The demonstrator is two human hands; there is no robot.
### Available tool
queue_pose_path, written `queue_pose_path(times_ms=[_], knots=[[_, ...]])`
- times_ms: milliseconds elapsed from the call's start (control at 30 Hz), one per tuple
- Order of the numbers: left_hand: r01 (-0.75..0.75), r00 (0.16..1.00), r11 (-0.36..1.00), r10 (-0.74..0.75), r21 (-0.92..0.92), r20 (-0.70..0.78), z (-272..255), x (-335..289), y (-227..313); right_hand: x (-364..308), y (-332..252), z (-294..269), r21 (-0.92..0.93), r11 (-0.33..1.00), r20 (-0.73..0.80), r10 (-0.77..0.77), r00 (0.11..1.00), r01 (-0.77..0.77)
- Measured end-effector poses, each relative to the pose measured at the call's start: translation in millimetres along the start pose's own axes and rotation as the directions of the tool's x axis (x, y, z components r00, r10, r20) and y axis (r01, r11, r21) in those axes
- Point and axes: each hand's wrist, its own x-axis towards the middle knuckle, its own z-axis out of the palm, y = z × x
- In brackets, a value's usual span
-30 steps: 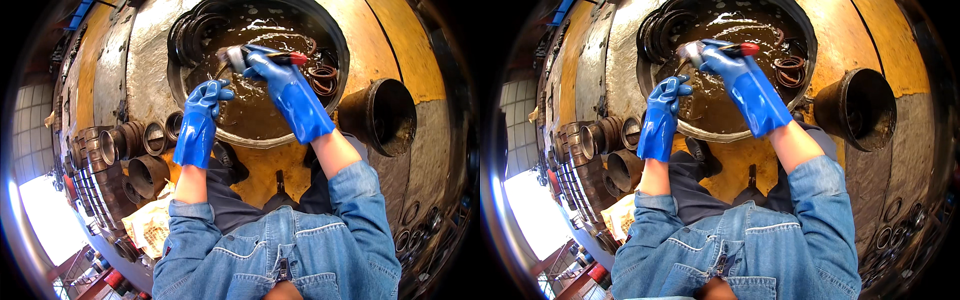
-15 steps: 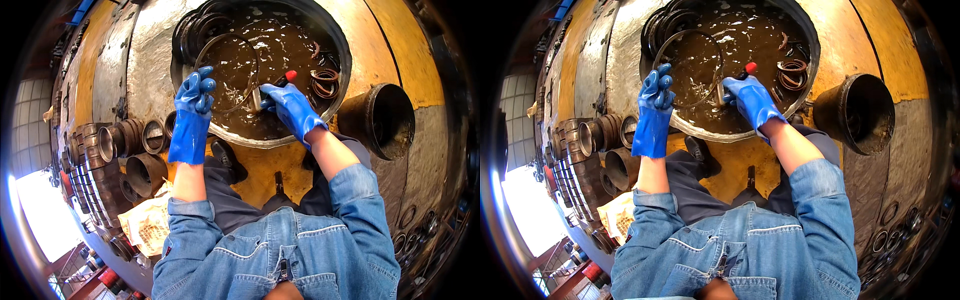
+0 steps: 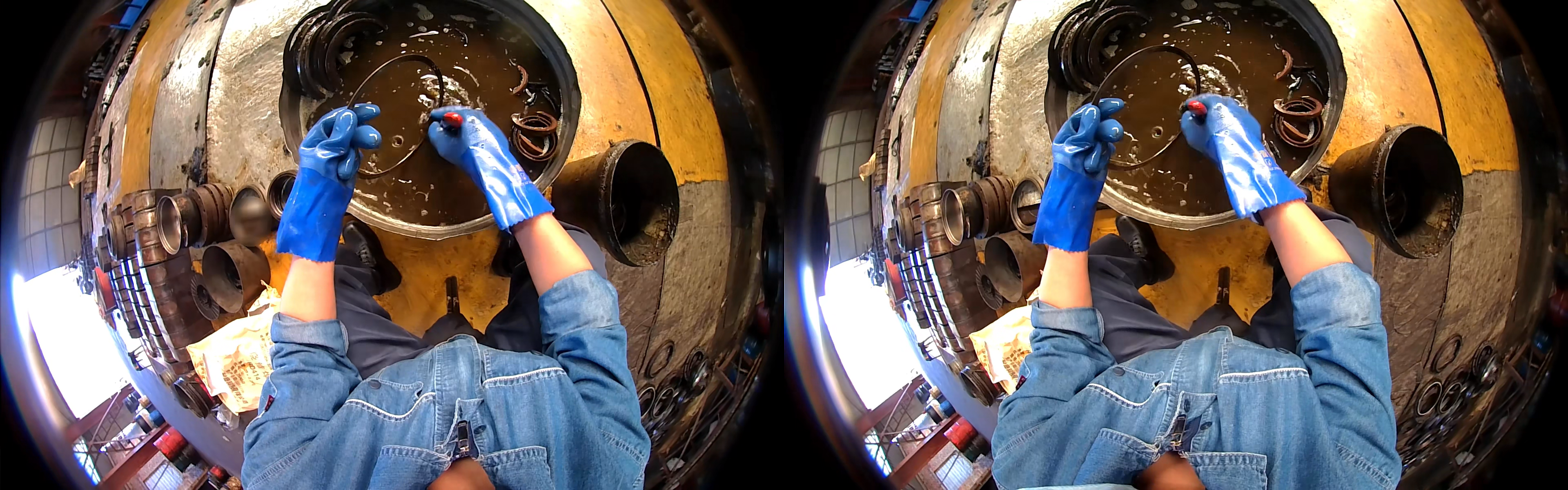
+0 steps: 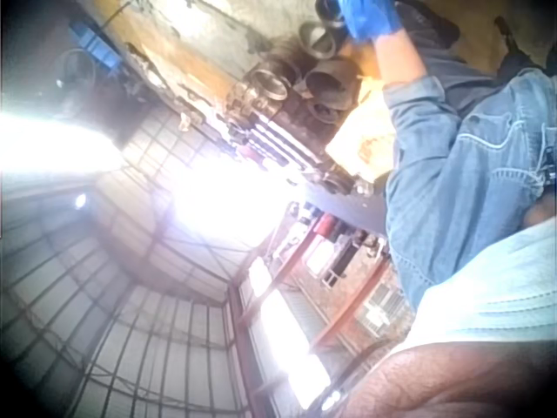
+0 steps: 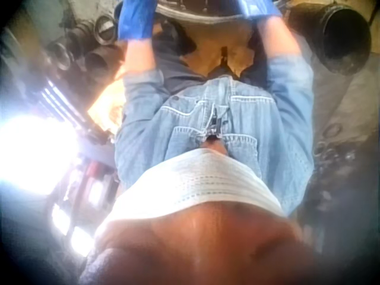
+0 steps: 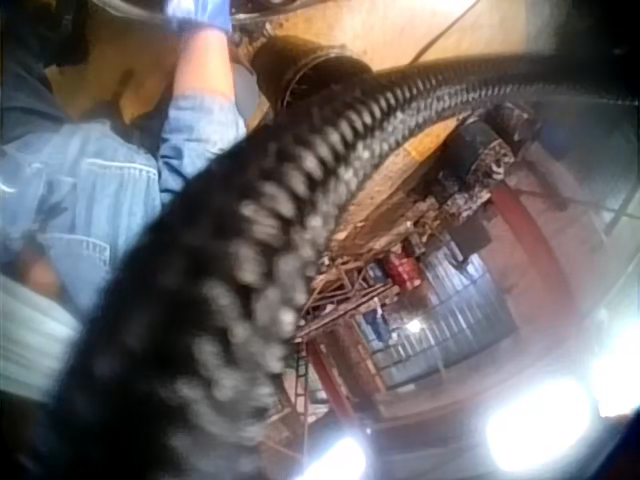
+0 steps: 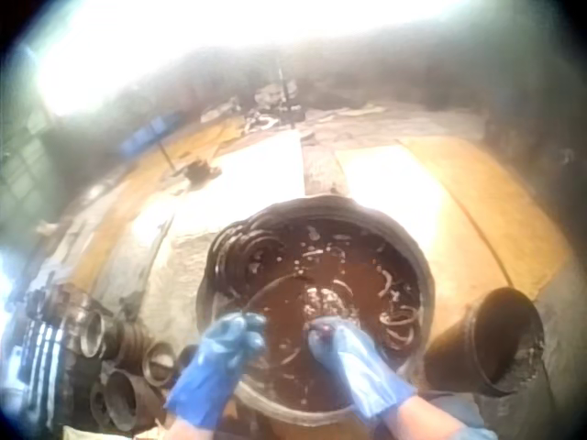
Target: The person cleans metal rings by scrubbing them with a brush inside a container filled with oily liquid and then places the rings on the floor next to the container.
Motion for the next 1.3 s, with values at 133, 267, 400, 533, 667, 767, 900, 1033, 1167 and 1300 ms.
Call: queue_pose_path(times_ms=[133, 267, 400, 533, 667, 767, 900, 1033, 1167, 1300], knots=[[-0.025, 1.0, 0.999, 0.025, -0.022, 0.009, -2.5, 3.2, -1.2, -3.3, -12.0, 8.1, 0.481, 0.735, 0.503, 0.216, 0.837, -0.479], [-0.061, 0.996, 0.998, 0.06, -0.016, -0.058, 7.5, 6.3, -9.1, -31.9, -23.3, 1.9, 0.776, 0.288, 0.584, 0.013, 0.812, -0.562], [-0.129, 0.973, 0.992, 0.128, 0.006, -0.194, 5.1, 13.9, -14.9, -23.4, -17.3, 4.5, 0.809, 0.18, 0.558, 0.066, 0.828, -0.56], [-0.241, 0.933, 0.967, 0.207, -0.085, -0.296, -29.1, 26.4, -11.9, 7.6, -1.0, -17.9, 0.469, 0.831, 0.443, 0.071, 0.894, -0.299], [-0.222, 0.93, 0.947, 0.134, -0.234, -0.343, -39.9, 30.8, -9.7, -23.6, -34.9, -60.4, 0.378, 0.816, 0.319, 0.33, 0.888, -0.439], [-0.217, 0.933, 0.926, 0.104, -0.309, -0.344, -64.3, 37.1, -10.3, -10.2, -10.5, -63.0, 0.426, 0.813, 0.288, 0.293, 0.912, -0.396], [-0.24, 0.963, 0.818, 0.131, -0.524, -0.237, -79.8, 39.3, -19.3, 4.2, 6.0, -55.8, 0.38, 0.877, 0.282, 0.193, 0.94, -0.295], [-0.099, 0.994, 0.643, 0.095, -0.76, -0.049, -63.1, 42.4, -34.9, -7.6, -5.1, -46.1, 0.623, 0.714, 0.418, 0.041, 0.907, -0.319], [-0.109, 0.981, 0.671, -0.044, -0.733, -0.187, -58.4, 40.8, -43.0, -12.1, -11.8, -46.6, 0.85, 0.467, 0.329, -0.115, 0.937, -0.242], [-0.122, 0.936, 0.684, -0.163, -0.719, -0.313, -52.6, 39.7, -46.9, -10.2, -22.1, -51.8, 0.887, 0.413, 0.297, -0.173, 0.939, -0.204]])
